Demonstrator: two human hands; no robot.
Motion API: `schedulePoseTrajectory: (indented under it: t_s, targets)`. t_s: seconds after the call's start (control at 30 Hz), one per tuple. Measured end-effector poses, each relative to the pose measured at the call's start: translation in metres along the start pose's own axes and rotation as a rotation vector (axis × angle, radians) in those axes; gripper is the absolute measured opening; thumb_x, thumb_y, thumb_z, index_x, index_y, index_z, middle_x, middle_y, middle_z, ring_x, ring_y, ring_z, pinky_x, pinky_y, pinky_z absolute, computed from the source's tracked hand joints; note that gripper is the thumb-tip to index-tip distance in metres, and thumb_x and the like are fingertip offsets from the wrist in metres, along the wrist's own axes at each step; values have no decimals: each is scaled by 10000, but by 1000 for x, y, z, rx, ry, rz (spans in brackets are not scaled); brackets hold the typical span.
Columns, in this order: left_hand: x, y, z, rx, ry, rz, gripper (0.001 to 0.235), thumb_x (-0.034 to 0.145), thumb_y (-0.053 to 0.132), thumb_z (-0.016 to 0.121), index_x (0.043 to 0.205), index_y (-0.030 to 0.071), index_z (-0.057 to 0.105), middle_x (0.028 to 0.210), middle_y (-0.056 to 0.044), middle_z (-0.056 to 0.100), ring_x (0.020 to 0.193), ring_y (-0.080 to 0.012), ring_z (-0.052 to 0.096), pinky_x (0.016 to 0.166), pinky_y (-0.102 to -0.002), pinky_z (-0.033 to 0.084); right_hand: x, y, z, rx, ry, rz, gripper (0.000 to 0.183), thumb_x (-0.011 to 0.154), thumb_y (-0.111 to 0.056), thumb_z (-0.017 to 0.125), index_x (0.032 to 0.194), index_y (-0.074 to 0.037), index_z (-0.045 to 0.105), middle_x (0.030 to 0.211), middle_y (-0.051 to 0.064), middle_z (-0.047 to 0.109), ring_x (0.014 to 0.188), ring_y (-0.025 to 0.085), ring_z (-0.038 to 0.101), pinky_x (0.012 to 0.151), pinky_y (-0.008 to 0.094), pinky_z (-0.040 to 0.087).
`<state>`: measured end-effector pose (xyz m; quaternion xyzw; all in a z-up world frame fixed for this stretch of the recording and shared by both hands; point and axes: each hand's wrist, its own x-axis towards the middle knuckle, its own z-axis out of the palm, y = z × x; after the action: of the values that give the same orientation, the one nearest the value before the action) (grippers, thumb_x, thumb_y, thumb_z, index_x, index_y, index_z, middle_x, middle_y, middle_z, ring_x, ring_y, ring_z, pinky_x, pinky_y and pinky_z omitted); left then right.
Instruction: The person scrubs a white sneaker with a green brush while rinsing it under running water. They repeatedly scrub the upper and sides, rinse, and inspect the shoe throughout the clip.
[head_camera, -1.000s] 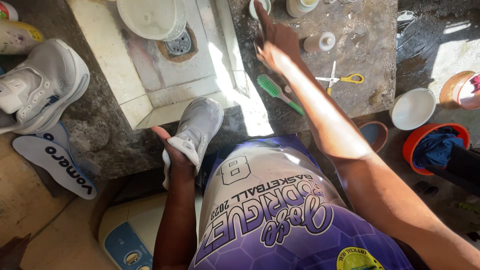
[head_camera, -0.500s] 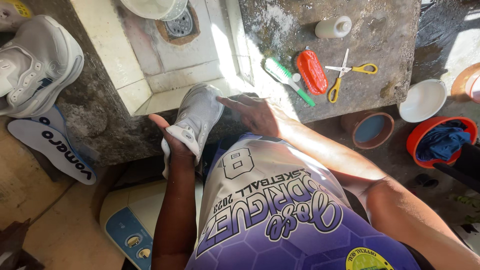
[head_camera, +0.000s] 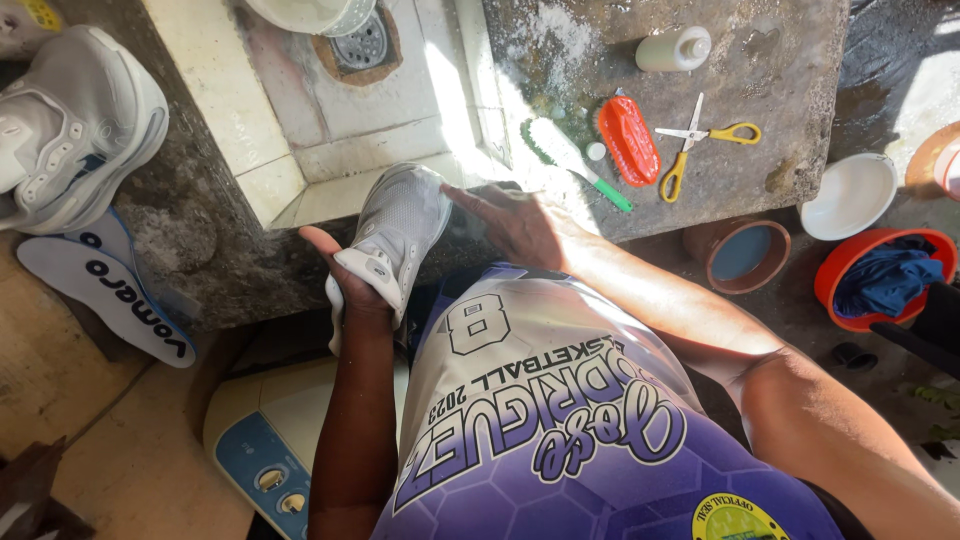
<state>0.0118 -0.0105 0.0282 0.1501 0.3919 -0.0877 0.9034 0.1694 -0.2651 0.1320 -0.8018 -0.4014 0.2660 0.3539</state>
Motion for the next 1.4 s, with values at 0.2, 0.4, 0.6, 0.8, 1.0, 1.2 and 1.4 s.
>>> schedulePoseTrajectory:
  t_s: [0.2,0.4,0.6,0.8,1.0,1.2,1.4]
  targets:
    - [-1,0,-3,19,-16,5,1424,698,954,502,1610,-104,222,1660,-198,338,1501,-321,374,1270,-427,338,19,46,-26,0,296,166,802,943,-49,606,1659,-127,255,1135,168,730,748,284,754,718,391,643]
    - [-1,0,4,55,104,29,1424,650,965,487,1578,-88,243,1633,-216,355,1480,-339,399,1244,-436,353,57,130,-52,-359,334,380,680,961,-163,714,1540,-57,373,970,225,738,725,407,711,637,507,583]
    - [-11,9,26,33,108,12,1380,687,953,460,1569,-92,278,1614,-193,400,1459,-318,426,1237,-414,366,87,182,-50,-489,279,454,367,966,-213,704,1258,-44,561,783,233,689,689,434,681,625,542,551]
    - [-36,38,44,27,79,130,1337,739,933,464,1574,-100,311,1600,-165,441,1447,-280,458,1238,-379,380,83,128,-68,-308,356,255,494,961,-120,679,1434,-46,562,774,190,678,685,374,680,635,517,545]
    - [-42,48,38,-152,-66,88,1331,757,932,456,1573,-110,314,1583,-172,456,1426,-278,477,1226,-385,400,55,21,-57,235,88,51,516,995,17,531,1481,-154,557,921,52,711,708,149,743,661,288,619]
    - [-35,47,31,-277,-204,10,1324,775,930,449,1571,-120,317,1566,-180,472,1404,-275,496,1214,-390,420,55,-27,-30,51,15,-121,750,818,-16,636,1527,-224,505,905,58,611,707,218,656,625,393,571]
    - [-32,50,23,-351,-293,-35,1318,793,929,441,1569,-129,320,1550,-188,487,1382,-273,516,1202,-395,441,68,-28,-7,-118,3,-206,761,872,-78,665,1580,-213,422,935,60,589,686,235,643,537,367,547]
